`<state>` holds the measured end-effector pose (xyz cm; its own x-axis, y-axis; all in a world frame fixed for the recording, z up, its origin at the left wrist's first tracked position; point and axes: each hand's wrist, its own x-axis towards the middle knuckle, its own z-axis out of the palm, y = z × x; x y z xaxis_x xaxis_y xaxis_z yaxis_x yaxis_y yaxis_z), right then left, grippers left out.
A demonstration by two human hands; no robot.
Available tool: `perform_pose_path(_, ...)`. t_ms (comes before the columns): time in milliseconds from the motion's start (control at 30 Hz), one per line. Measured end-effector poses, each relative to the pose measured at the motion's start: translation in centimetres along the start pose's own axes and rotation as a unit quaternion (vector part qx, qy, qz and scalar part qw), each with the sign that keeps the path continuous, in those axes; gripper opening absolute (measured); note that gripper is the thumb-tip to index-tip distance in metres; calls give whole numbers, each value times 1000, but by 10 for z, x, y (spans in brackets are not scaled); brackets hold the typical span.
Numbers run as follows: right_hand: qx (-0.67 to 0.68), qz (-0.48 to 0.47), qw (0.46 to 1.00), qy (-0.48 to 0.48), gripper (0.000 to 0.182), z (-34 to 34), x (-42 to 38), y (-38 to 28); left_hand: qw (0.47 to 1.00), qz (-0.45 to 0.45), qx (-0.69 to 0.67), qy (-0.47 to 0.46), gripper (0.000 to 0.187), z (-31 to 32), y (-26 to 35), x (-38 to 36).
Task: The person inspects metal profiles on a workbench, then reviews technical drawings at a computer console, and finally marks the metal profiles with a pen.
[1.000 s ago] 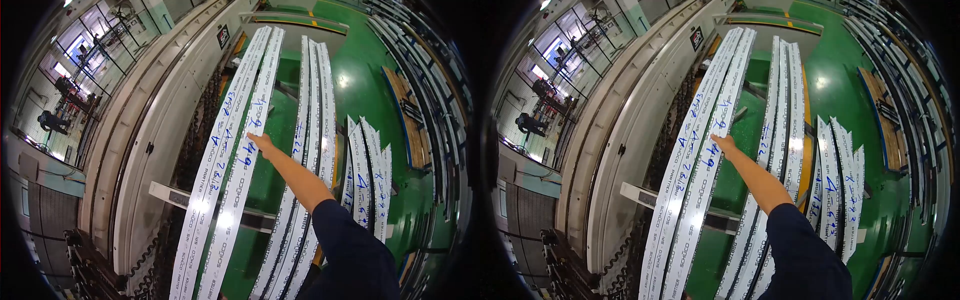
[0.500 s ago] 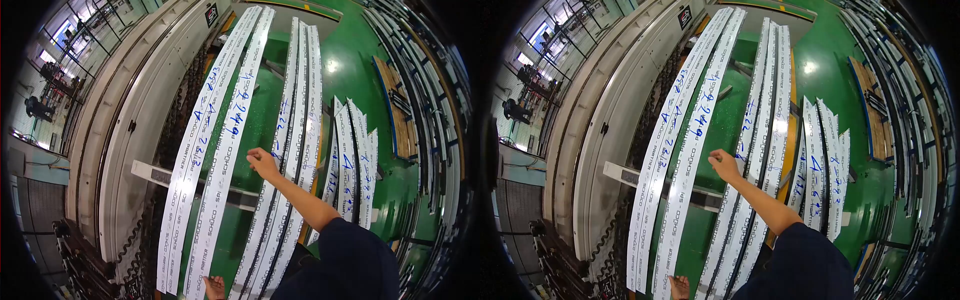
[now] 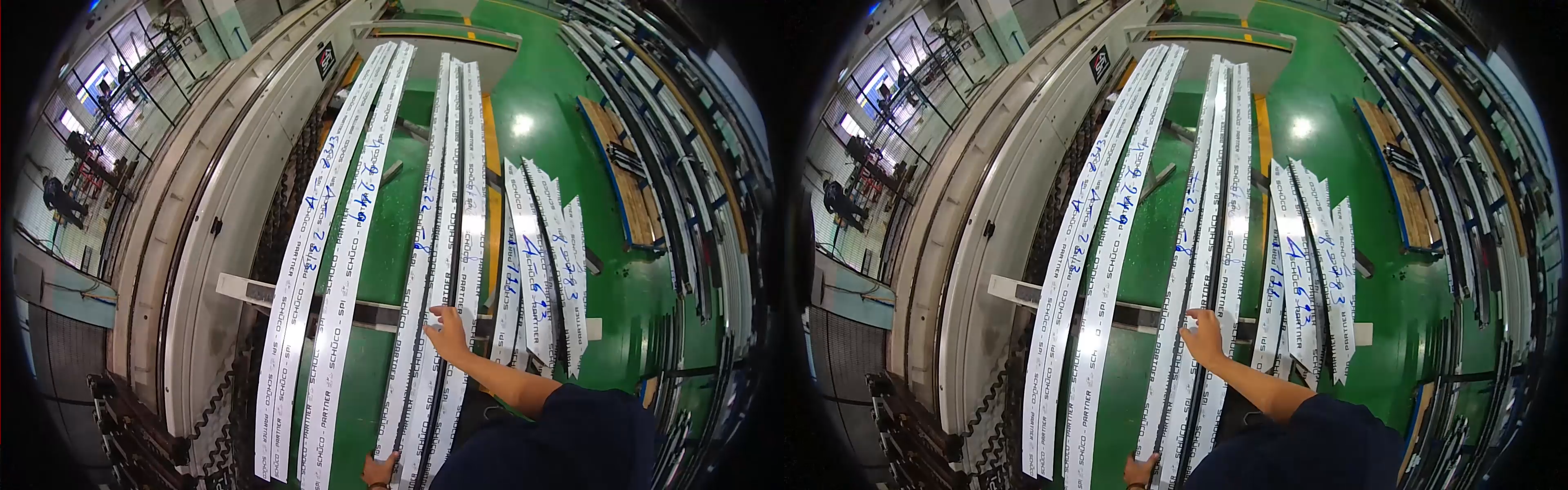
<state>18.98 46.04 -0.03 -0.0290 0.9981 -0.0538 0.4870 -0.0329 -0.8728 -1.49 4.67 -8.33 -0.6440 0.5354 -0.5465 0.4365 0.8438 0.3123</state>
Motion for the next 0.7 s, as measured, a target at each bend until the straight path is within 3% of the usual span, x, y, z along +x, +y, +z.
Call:
perform_pose_path(33,-2,14,1000,-15,38,-2,-6,-2,995,35,-75,-47,93,-14,0,-1)
perform_pose_path(133,-4,14,998,-54,38,-4,-28,-1,988,-14,-21,-153,87,-44,17,8)
perform_pose_path(300,52,61,995,-66,40,6,-46,4,994,65,-88,-3,83,-67,-5,-9)
perform_pose_path(367,89,115,986,-82,45,19,-46,17,999,29,-9,10,77,-108,22,-30)
perform_pose_path(400,157,192,963,-109,49,26,-44,18,999,13,32,19,74,-129,33,-40)
perform_pose_path(433,168,214,955,-118,55,28,-43,6,995,63,68,36,57,-142,38,-50)
perform_pose_path(533,242,291,912,-159,70,39,-27,-7,993,-37,103,-53,75,-205,103,-94)
perform_pose_path(567,273,306,893,-183,73,41,-15,-5,997,17,56,58,75,-193,89,-100)
perform_pose_path(600,303,320,873,-207,77,43,-3,-2,998,9,40,41,75,-188,74,-106)
perform_pose_path(633,408,323,834,-183,79,35,1,-12,999,2,24,23,74,-192,69,-117)
perform_pose_path(700,403,326,849,-105,73,43,27,9,1000,-23,3,4,72,-186,40,-133)
